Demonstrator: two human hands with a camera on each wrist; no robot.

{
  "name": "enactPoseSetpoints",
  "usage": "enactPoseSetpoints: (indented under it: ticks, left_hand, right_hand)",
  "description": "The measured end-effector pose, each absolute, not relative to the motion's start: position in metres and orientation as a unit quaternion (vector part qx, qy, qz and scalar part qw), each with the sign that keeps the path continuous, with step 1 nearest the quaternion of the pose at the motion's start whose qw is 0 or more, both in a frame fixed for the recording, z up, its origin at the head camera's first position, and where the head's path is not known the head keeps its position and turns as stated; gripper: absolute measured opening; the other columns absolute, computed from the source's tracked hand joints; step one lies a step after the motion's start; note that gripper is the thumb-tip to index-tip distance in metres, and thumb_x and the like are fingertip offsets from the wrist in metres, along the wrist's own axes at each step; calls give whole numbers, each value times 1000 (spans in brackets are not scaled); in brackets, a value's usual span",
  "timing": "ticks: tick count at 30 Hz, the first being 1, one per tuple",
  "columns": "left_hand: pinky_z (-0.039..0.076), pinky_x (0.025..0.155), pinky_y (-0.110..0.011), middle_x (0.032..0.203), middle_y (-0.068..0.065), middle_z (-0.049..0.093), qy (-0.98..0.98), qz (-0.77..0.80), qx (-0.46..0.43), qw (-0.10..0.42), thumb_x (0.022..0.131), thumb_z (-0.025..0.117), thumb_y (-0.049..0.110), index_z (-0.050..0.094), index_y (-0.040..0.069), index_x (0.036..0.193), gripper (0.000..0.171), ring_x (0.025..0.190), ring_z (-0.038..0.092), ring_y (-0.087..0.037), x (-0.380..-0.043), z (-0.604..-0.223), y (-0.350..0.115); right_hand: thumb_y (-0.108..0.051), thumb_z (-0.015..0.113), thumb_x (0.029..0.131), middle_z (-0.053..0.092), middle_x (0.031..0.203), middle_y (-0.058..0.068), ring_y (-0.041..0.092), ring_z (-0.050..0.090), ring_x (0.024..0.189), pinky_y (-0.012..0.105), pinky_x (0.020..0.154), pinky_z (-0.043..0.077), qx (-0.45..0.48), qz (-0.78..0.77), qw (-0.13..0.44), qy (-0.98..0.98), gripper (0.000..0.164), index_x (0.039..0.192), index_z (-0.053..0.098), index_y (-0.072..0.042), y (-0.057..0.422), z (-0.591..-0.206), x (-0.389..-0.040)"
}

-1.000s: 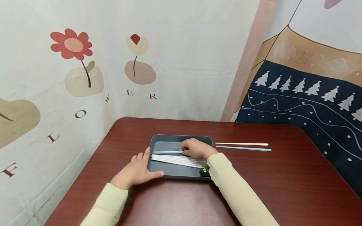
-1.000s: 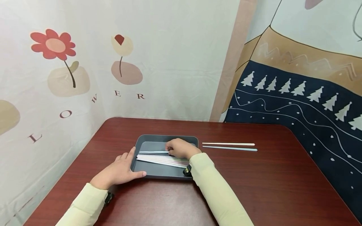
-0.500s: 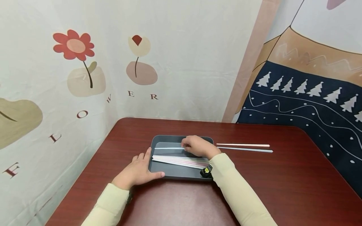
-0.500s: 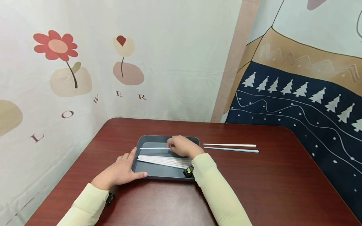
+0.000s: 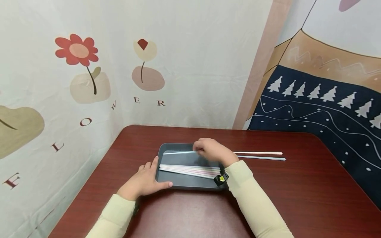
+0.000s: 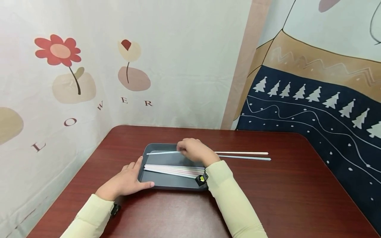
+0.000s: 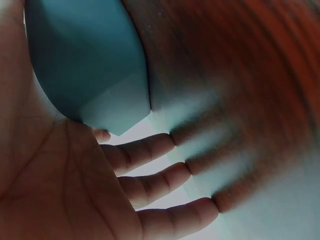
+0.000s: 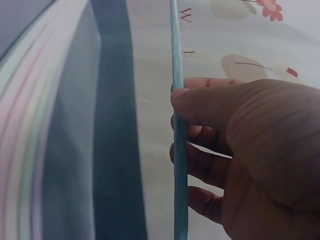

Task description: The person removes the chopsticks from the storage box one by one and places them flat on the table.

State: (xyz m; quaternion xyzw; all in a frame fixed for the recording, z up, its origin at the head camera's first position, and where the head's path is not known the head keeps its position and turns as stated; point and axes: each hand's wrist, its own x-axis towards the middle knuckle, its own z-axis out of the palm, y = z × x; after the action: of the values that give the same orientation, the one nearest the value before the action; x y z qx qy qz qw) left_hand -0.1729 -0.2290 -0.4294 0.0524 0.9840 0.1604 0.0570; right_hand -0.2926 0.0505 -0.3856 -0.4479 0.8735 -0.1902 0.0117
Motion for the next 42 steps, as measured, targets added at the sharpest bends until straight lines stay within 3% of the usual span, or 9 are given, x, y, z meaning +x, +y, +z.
enactPoseSetpoints:
  ticks: [14, 21, 32, 42]
  left_hand:
    - [42, 96, -57, 142, -29, 42, 984, 160, 47, 61, 69, 64, 83, 17, -4, 156, 132, 126, 40, -48, -171, -431, -229]
    - [42, 96, -57, 141, -28, 42, 984, 159, 49, 57, 68, 63, 85, 16, -3, 156, 133, 125, 41, -48, -174, -435, -231]
    - [42, 96, -57, 141, -29, 42, 984, 159, 50, 57, 70, 64, 82, 15, -4, 156, 132, 127, 39, -49, -174, -436, -233]
    - [42, 97, -56, 139, -28, 44, 985, 158, 50, 56, 70, 65, 81, 16, -4, 156, 131, 125, 40, -48, -173, -434, -231]
  right_hand:
    - [0, 64, 94, 65, 97, 0, 13, 56, 85, 33, 78, 50, -383, -201, 36, 901, 16, 101, 71, -12, 113, -371, -285]
    - [1, 65, 92, 65, 87, 0, 16, 55, 80, 35, 73, 48, -329, -206, 42, 921, 17, 93, 70, -15, 161, -371, -286]
    - [4, 62, 92, 60, 81, -4, 17, 52, 77, 36, 71, 47, -287, -200, 37, 936, 18, 91, 69, -13, 226, -389, -287]
    - [5, 65, 89, 60, 82, -3, 18, 53, 78, 40, 73, 48, -277, -188, 27, 942, 17, 88, 67, -11, 256, -409, -288]
